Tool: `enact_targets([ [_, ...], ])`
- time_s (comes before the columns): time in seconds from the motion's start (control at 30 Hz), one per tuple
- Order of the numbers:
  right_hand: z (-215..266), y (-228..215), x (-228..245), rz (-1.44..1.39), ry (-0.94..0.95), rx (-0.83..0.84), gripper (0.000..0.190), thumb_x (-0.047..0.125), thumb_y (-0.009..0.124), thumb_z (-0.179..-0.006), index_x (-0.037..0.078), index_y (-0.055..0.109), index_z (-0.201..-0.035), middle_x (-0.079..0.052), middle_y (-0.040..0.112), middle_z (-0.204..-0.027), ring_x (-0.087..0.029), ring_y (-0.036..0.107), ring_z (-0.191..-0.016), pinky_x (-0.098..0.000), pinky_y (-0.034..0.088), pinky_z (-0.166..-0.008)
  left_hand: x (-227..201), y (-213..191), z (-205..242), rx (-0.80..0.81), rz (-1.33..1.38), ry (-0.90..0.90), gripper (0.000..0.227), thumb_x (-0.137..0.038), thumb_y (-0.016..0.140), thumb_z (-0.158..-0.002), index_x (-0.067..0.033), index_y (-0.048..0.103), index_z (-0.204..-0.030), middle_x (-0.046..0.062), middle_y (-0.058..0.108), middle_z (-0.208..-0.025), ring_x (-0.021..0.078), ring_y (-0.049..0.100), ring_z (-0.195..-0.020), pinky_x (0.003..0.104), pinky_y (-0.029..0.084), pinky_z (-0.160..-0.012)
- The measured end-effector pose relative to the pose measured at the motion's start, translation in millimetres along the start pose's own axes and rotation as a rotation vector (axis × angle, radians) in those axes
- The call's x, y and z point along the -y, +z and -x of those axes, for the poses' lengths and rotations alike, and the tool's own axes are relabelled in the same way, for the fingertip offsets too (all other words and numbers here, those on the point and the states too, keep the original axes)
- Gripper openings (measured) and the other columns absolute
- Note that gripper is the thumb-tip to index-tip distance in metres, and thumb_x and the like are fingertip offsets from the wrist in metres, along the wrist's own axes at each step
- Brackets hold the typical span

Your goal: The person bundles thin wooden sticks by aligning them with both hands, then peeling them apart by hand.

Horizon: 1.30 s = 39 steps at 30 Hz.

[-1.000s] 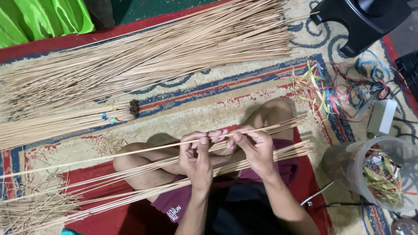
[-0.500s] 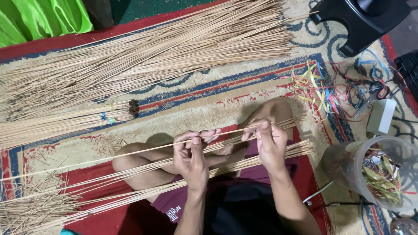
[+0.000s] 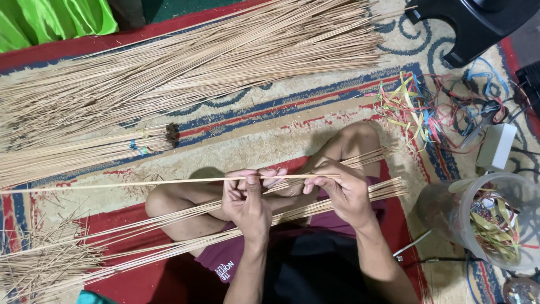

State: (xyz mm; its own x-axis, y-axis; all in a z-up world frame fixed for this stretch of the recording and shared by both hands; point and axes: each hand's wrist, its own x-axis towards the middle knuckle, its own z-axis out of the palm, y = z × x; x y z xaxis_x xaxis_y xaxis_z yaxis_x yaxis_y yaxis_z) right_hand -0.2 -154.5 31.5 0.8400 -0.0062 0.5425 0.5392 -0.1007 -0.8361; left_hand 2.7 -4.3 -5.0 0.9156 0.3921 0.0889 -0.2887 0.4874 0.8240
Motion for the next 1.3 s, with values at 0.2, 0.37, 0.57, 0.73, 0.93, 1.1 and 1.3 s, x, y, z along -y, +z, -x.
enact_targets([
  [0.2, -4.2, 2.7, 5.0, -0.046, -0.024, 0.021, 0.027, 0.009, 0.058, -0.102, -0.004, 0.073, -0.083, -0.012, 0.07, -0.067, -0.024, 0.063, -0.057, -0.0335, 0.055, -0.06, 1.3, 2.2, 2.7, -0.069, 0.035, -0.042, 0.014, -0.01, 0.062, -0.1, 0.0007, 0.055, -0.094, 0.027, 0.073, -0.074, 0.0292, 0.078, -0.065, 0.037, 0.066, -0.062],
  [0.37, 10.2, -5.1, -12.5, -0.116, 0.041, -0.003, 0.034, 0.02, 0.057, -0.104, -0.008, 0.073, -0.092, -0.014, 0.072, -0.072, -0.022, 0.067, -0.065, -0.0346, 0.056, -0.065, 2.2, 0.1, -0.4, -0.067, 0.024, -0.012, 0.015, -0.011, 0.063, -0.099, 0.0021, 0.055, -0.096, 0.03, 0.073, -0.076, 0.032, 0.078, -0.067, 0.039, 0.067, -0.063],
  [0.57, 0.6, -10.2, -5.7, 0.038, 0.121, -0.024, 0.018, 0.008, 0.065, -0.098, -0.007, 0.075, -0.099, -0.013, 0.075, -0.079, -0.019, 0.069, -0.071, -0.0333, 0.057, -0.071, -11.0, 9.8, -5.1, 0.005, -0.093, 0.065, 0.015, -0.012, 0.062, -0.1, 0.0021, 0.057, -0.096, 0.027, 0.074, -0.08, 0.0266, 0.077, -0.071, 0.037, 0.065, -0.067],
  [0.73, -19.0, -10.6, 8.4, 0.286, -0.011, 0.08, 0.009, 0.005, 0.071, -0.094, 0.002, 0.079, -0.094, -0.01, 0.075, -0.082, -0.026, 0.07, -0.072, -0.0371, 0.055, -0.073, -5.7, 10.9, 1.3, 0.057, -0.169, 0.067, 0.01, -0.007, 0.064, -0.1, 0.0019, 0.061, -0.096, 0.02, 0.074, -0.086, 0.0266, 0.078, -0.077, 0.036, 0.065, -0.069],
  [0.93, -16.4, -8.9, 1.3, 0.529, -0.019, 0.205, 0.011, 0.014, 0.069, -0.098, 0.004, 0.074, -0.098, -0.012, 0.068, -0.079, -0.033, 0.067, -0.071, -0.0412, 0.053, -0.069, 6.8, 6.0, 3.9, 0.12, -0.234, -0.034, 0.008, 0.001, 0.074, -0.09, 0.0053, 0.069, -0.095, 0.019, 0.077, -0.092, 0.0224, 0.075, -0.086, 0.036, 0.063, -0.078],
  [1.1, -10.1, -58.2, -28.4, 0.633, 0.005, 0.167, 0.021, 0.016, 0.08, -0.092, 0.001, 0.07, -0.081, -0.012, 0.058, -0.066, -0.03, 0.058, -0.064, -0.0394, 0.046, -0.069, -1.7, -44.5, -27.1, -0.149, -0.063, -0.004, 0.025, -0.011, 0.049, -0.109, 0.0054, 0.063, -0.094, 0.018, 0.072, -0.087, 0.027, 0.077, -0.08, 0.037, 0.066, -0.075],
  [1.3, 32.2, -144.8, -95.4, 1.086, 0.043, 0.268, 0.043, 0.05, 0.087, -0.081, 0.009, 0.073, -0.075, -0.004, 0.071, -0.07, -0.019, 0.065, -0.067, -0.0412, 0.05, -0.08, -71.9, -66.6, -47.0, 0.561, -0.957, -0.683, 0.04, -0.029, 0.055, -0.099, -0.0017, 0.079, -0.082, 0.012, 0.085, -0.076, 0.0196, 0.086, -0.07, 0.028, 0.07, -0.073],
])
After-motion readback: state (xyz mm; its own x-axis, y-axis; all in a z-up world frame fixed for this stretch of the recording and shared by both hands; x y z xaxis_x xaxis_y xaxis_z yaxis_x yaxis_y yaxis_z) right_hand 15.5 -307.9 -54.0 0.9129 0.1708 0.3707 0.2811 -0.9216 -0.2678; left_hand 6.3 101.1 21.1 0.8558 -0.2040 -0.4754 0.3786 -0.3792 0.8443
